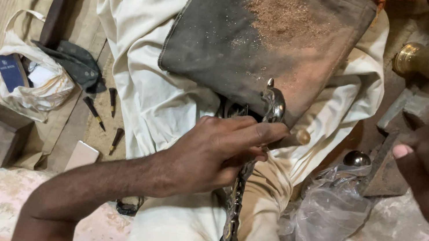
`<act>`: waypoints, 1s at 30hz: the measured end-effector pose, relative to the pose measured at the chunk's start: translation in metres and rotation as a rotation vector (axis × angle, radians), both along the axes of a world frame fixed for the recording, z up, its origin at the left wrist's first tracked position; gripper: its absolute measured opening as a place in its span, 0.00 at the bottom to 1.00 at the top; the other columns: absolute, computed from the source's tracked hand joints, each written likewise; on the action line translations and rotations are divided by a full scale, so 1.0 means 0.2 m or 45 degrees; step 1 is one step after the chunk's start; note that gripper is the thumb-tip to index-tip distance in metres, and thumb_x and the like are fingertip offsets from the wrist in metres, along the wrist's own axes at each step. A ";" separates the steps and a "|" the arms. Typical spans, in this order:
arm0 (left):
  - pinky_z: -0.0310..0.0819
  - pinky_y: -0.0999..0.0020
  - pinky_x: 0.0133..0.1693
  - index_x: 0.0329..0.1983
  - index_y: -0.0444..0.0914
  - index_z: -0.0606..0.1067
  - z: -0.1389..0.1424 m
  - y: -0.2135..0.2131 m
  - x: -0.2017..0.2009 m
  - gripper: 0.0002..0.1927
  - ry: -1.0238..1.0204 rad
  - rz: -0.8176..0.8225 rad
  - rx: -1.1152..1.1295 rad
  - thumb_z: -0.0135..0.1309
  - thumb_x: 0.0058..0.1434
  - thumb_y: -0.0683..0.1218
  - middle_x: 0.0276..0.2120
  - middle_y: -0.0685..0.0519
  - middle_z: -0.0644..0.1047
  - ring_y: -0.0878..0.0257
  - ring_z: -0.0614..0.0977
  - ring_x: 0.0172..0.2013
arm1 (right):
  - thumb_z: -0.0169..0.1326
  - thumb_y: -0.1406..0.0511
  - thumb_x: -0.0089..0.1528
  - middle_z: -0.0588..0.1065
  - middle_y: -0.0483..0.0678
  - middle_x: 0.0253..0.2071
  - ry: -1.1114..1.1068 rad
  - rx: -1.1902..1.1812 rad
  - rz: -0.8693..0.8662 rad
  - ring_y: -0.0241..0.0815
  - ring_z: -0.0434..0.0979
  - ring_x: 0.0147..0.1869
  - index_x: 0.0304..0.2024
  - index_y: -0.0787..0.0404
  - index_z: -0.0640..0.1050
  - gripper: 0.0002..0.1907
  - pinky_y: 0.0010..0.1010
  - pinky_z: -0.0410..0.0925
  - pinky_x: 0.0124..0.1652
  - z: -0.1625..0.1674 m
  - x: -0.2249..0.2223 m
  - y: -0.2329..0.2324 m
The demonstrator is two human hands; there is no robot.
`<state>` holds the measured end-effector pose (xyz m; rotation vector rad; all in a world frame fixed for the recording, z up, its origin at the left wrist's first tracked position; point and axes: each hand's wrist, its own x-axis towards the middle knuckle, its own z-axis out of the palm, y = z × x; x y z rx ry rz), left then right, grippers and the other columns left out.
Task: The person sits on the floor with a metal horse figurine on a cushioned pad on their lap. They hold a small pointed hand tool against the figurine's details and tap it with a wooden mallet to shape and refine the cast metal surface, repositioning the figurine repeatedly to work different areas.
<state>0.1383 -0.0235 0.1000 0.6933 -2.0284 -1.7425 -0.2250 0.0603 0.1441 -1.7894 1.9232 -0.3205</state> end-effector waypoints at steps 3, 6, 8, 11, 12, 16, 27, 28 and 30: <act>0.83 0.68 0.38 0.71 0.42 0.66 0.01 0.00 -0.01 0.40 -0.179 -0.110 -0.063 0.50 0.53 0.28 0.42 0.49 0.80 0.59 0.86 0.39 | 0.63 0.71 0.61 0.79 0.53 0.40 -0.069 -0.018 0.103 0.42 0.82 0.42 0.51 0.63 0.79 0.15 0.29 0.74 0.42 0.02 -0.01 0.07; 0.82 0.69 0.37 0.71 0.42 0.66 0.00 -0.01 -0.02 0.40 -0.093 -0.106 -0.117 0.51 0.53 0.27 0.47 0.48 0.80 0.61 0.86 0.39 | 0.63 0.72 0.62 0.78 0.52 0.33 -0.070 0.027 -0.133 0.40 0.81 0.35 0.47 0.63 0.77 0.11 0.27 0.73 0.36 0.00 0.05 0.15; 0.83 0.69 0.38 0.71 0.42 0.65 0.00 -0.02 -0.03 0.40 -0.025 -0.122 -0.127 0.51 0.53 0.28 0.48 0.47 0.80 0.61 0.86 0.41 | 0.63 0.73 0.63 0.77 0.54 0.32 0.075 -0.064 -0.115 0.42 0.79 0.33 0.49 0.66 0.76 0.13 0.29 0.72 0.34 0.00 0.06 0.17; 0.84 0.67 0.39 0.70 0.44 0.67 0.00 -0.04 -0.04 0.40 -0.018 -0.168 -0.150 0.54 0.53 0.29 0.44 0.49 0.82 0.62 0.87 0.39 | 0.62 0.75 0.64 0.76 0.54 0.37 0.062 -0.298 0.042 0.43 0.78 0.40 0.59 0.67 0.74 0.21 0.31 0.72 0.40 -0.03 0.06 0.22; 0.85 0.66 0.39 0.70 0.45 0.68 0.00 -0.04 -0.04 0.39 -0.030 -0.189 -0.151 0.55 0.54 0.30 0.42 0.51 0.83 0.62 0.87 0.38 | 0.61 0.73 0.66 0.76 0.48 0.37 -0.217 -0.299 -0.108 0.39 0.78 0.42 0.60 0.64 0.72 0.21 0.27 0.72 0.42 -0.05 0.08 0.25; 0.86 0.66 0.36 0.67 0.48 0.71 -0.02 -0.07 -0.05 0.36 0.032 -0.319 -0.184 0.53 0.56 0.29 0.53 0.49 0.83 0.61 0.87 0.38 | 0.64 0.72 0.62 0.77 0.54 0.39 0.365 -0.458 0.253 0.51 0.78 0.41 0.54 0.69 0.75 0.19 0.38 0.69 0.40 -0.11 -0.02 0.32; 0.85 0.64 0.34 0.66 0.51 0.71 -0.02 -0.14 -0.07 0.37 0.177 -0.522 -0.275 0.50 0.56 0.29 0.52 0.48 0.83 0.61 0.87 0.38 | 0.62 0.74 0.69 0.74 0.54 0.45 0.390 -0.571 0.094 0.47 0.76 0.45 0.58 0.63 0.70 0.18 0.32 0.70 0.46 -0.23 -0.11 0.46; 0.84 0.63 0.33 0.66 0.52 0.71 -0.01 -0.14 -0.08 0.35 0.115 -0.559 -0.311 0.50 0.58 0.30 0.48 0.49 0.83 0.61 0.86 0.35 | 0.62 0.74 0.69 0.74 0.54 0.46 0.460 -0.577 0.123 0.47 0.76 0.45 0.58 0.63 0.69 0.19 0.32 0.70 0.46 -0.22 -0.11 0.47; 0.83 0.61 0.31 0.65 0.54 0.72 0.00 -0.14 -0.09 0.32 -0.016 -0.628 -0.381 0.51 0.62 0.31 0.40 0.50 0.84 0.61 0.85 0.30 | 0.62 0.75 0.70 0.73 0.54 0.46 0.406 -0.582 0.112 0.46 0.75 0.46 0.59 0.62 0.69 0.19 0.31 0.70 0.46 -0.22 -0.11 0.46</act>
